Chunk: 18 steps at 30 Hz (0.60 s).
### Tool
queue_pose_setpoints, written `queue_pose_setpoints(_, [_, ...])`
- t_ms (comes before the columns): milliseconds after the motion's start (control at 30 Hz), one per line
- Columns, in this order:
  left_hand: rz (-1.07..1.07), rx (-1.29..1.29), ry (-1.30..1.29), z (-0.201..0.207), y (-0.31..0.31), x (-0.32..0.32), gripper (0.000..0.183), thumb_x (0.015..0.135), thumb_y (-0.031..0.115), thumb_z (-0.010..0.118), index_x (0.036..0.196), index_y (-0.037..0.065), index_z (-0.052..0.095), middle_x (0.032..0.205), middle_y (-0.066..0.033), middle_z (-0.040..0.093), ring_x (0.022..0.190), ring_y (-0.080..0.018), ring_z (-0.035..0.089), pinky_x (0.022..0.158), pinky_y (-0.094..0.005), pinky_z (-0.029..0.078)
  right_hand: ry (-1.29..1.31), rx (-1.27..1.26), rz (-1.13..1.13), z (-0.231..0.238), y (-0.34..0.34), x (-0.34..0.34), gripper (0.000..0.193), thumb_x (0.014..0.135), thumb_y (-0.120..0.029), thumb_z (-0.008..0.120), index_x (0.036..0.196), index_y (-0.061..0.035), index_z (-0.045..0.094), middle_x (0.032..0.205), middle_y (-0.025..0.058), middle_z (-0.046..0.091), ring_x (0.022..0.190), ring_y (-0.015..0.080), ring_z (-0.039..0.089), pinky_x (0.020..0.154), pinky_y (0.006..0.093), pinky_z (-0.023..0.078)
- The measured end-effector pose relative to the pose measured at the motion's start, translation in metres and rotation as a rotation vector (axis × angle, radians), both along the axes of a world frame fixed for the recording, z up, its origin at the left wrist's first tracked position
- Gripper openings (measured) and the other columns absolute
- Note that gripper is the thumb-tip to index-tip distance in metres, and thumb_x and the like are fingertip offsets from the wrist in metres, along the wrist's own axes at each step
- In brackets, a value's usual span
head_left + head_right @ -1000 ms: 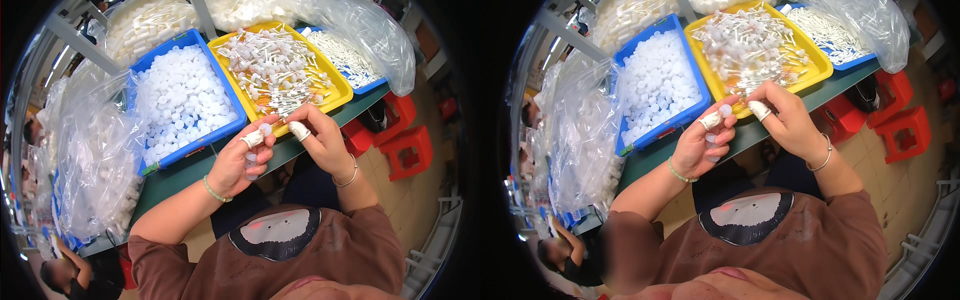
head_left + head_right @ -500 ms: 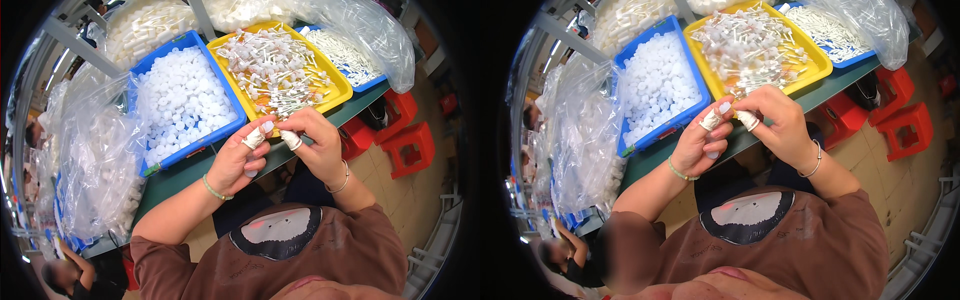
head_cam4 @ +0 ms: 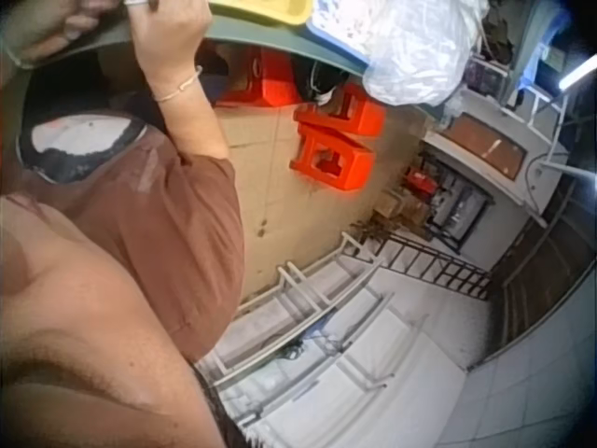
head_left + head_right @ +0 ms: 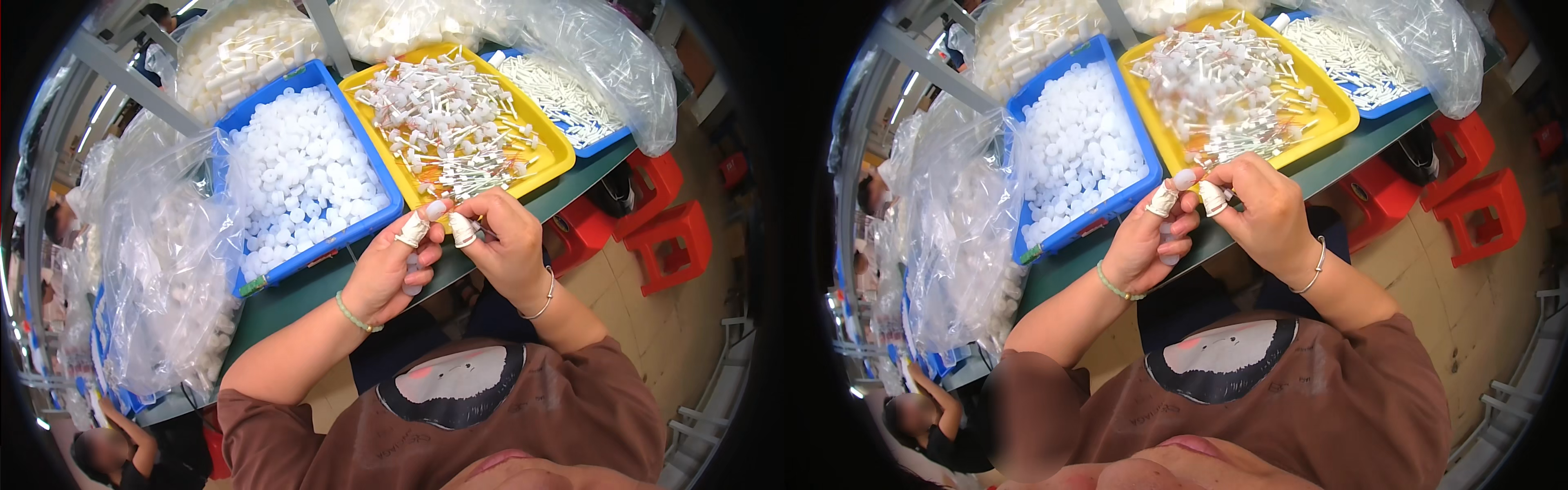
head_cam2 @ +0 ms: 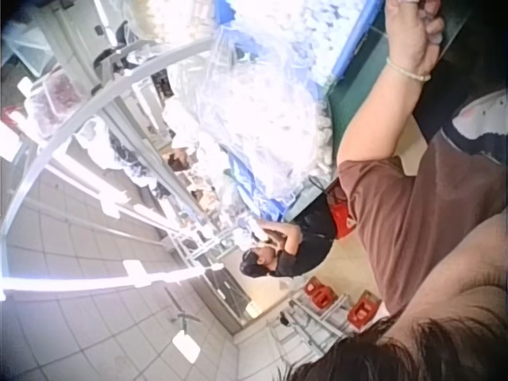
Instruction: The person repeatedly picks small white cotton tips from a blue tray and sticks them onto metal rods from a yellow tray. They assemble the cotton buds by hand and place the finished items into a clear plastic container on the table.
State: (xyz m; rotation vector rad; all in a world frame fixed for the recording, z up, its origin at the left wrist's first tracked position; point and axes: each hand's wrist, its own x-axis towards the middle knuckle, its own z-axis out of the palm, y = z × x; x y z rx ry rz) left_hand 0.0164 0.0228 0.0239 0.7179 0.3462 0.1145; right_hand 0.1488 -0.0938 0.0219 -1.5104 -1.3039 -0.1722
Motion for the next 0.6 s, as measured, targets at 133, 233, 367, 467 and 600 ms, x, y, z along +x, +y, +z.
queue_pose_setpoints(133, [0.027, 0.02, 0.008, -0.0036, 0.0, 0.0003, 0.038, 0.097, 0.022, 0.052, 0.132, 0.01, 0.046, 0.09, 0.0046, 0.049, 0.066, -0.0018, 0.037, 0.045, -0.0121, 0.028, -0.031, 0.014, -0.039, 0.0, 0.0005, -0.0014, 0.018, 0.072, -0.002, 0.071, 0.085, -0.0039, 0.059, 0.077, 0.0067, 0.06, 0.064, 0.0219, 0.06, 0.054, 0.03, 0.048])
queue_pose_setpoints(233, [0.033, 0.049, 0.029, -0.0025, -0.0017, 0.0014, 0.037, 0.096, 0.019, 0.053, 0.131, 0.011, 0.048, 0.089, 0.0047, 0.049, 0.066, -0.0014, 0.037, 0.045, -0.0122, 0.028, -0.042, 0.008, -0.051, -0.001, 0.0, -0.0034, 0.018, 0.072, -0.002, 0.071, 0.085, -0.0044, 0.059, 0.077, 0.0067, 0.06, 0.065, 0.0217, 0.06, 0.055, 0.0299, 0.048])
queue_pose_setpoints(367, [0.035, 0.076, 0.008, -0.0044, -0.0022, -0.0003, 0.039, 0.094, 0.018, 0.057, 0.131, 0.007, 0.05, 0.091, 0.0037, 0.053, 0.066, -0.0009, 0.04, 0.046, -0.012, 0.029, -0.006, 0.015, 0.002, 0.0035, -0.0014, -0.0068, 0.021, 0.072, -0.001, 0.071, 0.091, -0.0045, 0.061, 0.08, 0.0075, 0.06, 0.069, 0.0204, 0.06, 0.057, 0.0283, 0.048])
queue_pose_setpoints(467, [0.057, 0.062, 0.014, -0.003, -0.0019, 0.0001, 0.038, 0.095, 0.018, 0.056, 0.131, 0.008, 0.05, 0.091, 0.0035, 0.053, 0.066, -0.0006, 0.04, 0.046, -0.0121, 0.029, 0.047, 0.003, 0.071, 0.004, -0.0053, -0.0022, 0.026, 0.073, 0.001, 0.07, 0.098, -0.0047, 0.063, 0.085, 0.0084, 0.06, 0.072, 0.0189, 0.06, 0.059, 0.0273, 0.048])
queue_pose_setpoints(600, [0.051, 0.098, 0.013, -0.0059, -0.0016, -0.0002, 0.035, 0.095, 0.019, 0.055, 0.128, 0.008, 0.052, 0.089, 0.0043, 0.051, 0.066, -0.0003, 0.039, 0.046, -0.012, 0.028, 0.165, -0.024, 0.094, 0.0036, -0.0089, -0.0046, 0.026, 0.076, 0.002, 0.068, 0.101, -0.0044, 0.063, 0.09, 0.0095, 0.06, 0.074, 0.0174, 0.06, 0.061, 0.0273, 0.048])
